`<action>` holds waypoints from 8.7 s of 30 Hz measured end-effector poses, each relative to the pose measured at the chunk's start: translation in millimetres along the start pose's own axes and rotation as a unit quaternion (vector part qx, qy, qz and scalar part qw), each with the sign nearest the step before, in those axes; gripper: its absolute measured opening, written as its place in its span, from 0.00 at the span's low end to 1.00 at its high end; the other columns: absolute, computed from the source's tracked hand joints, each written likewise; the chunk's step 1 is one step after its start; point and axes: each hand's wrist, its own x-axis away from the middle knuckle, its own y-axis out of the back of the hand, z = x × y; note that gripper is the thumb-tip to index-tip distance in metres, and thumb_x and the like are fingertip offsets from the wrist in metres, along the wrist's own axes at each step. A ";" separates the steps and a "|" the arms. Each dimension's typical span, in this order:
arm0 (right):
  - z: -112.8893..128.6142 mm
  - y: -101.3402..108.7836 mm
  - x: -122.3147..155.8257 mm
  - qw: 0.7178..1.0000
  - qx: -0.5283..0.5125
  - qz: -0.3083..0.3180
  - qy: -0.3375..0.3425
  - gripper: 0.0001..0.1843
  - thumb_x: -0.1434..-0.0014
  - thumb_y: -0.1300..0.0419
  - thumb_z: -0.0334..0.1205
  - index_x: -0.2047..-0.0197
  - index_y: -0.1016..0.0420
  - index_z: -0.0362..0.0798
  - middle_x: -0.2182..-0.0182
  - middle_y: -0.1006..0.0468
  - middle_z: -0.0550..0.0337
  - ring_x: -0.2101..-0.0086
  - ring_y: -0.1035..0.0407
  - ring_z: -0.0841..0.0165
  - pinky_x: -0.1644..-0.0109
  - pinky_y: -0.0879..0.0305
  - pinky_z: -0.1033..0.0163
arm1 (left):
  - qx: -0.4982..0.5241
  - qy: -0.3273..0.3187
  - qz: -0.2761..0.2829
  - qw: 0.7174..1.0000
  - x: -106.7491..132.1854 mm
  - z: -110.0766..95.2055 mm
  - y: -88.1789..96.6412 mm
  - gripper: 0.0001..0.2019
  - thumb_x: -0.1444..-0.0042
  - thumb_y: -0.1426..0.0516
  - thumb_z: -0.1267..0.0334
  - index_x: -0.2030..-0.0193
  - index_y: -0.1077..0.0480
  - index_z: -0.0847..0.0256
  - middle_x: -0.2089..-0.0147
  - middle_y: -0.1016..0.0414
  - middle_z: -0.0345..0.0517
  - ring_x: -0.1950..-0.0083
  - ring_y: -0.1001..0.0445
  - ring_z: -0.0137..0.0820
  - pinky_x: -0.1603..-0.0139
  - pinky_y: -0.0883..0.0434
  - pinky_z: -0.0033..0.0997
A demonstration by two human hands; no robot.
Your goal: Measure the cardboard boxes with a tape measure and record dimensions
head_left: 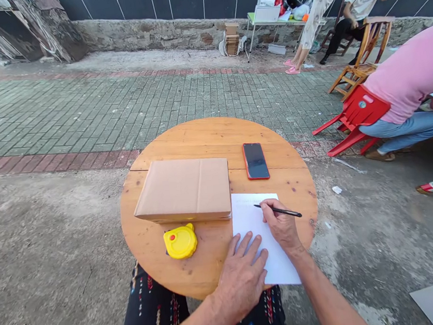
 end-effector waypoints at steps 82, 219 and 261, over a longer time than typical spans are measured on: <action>-6.4 -3.2 2.6 0.998 0.053 -0.045 0.009 0.13 0.37 0.46 0.45 0.68 0.27 0.48 0.80 0.32 0.65 0.78 0.38 0.70 0.75 0.41 0.66 | 0.020 0.011 0.004 1.000 0.4 2.0 0.5 0.19 0.36 0.47 0.60 0.39 0.34 0.54 0.30 0.39 0.45 0.28 0.46 0.43 0.29 0.48 0.54; -5.3 -2.9 1.3 0.995 0.026 -0.085 -0.045 0.11 0.41 0.43 0.44 0.72 0.27 0.48 0.85 0.36 0.69 0.81 0.41 0.71 0.75 0.43 0.65 | 0.037 0.013 -0.003 0.999 -0.3 2.9 1.3 0.18 0.36 0.47 0.61 0.40 0.33 0.55 0.31 0.38 0.45 0.29 0.45 0.43 0.30 0.47 0.54; -11.6 6.6 2.4 0.997 0.045 -0.055 -0.042 0.13 0.38 0.45 0.46 0.69 0.27 0.48 0.81 0.34 0.67 0.79 0.40 0.71 0.72 0.42 0.66 | 0.050 0.013 0.004 0.999 -2.2 3.4 3.2 0.18 0.36 0.47 0.60 0.41 0.31 0.55 0.31 0.37 0.46 0.29 0.44 0.45 0.31 0.44 0.55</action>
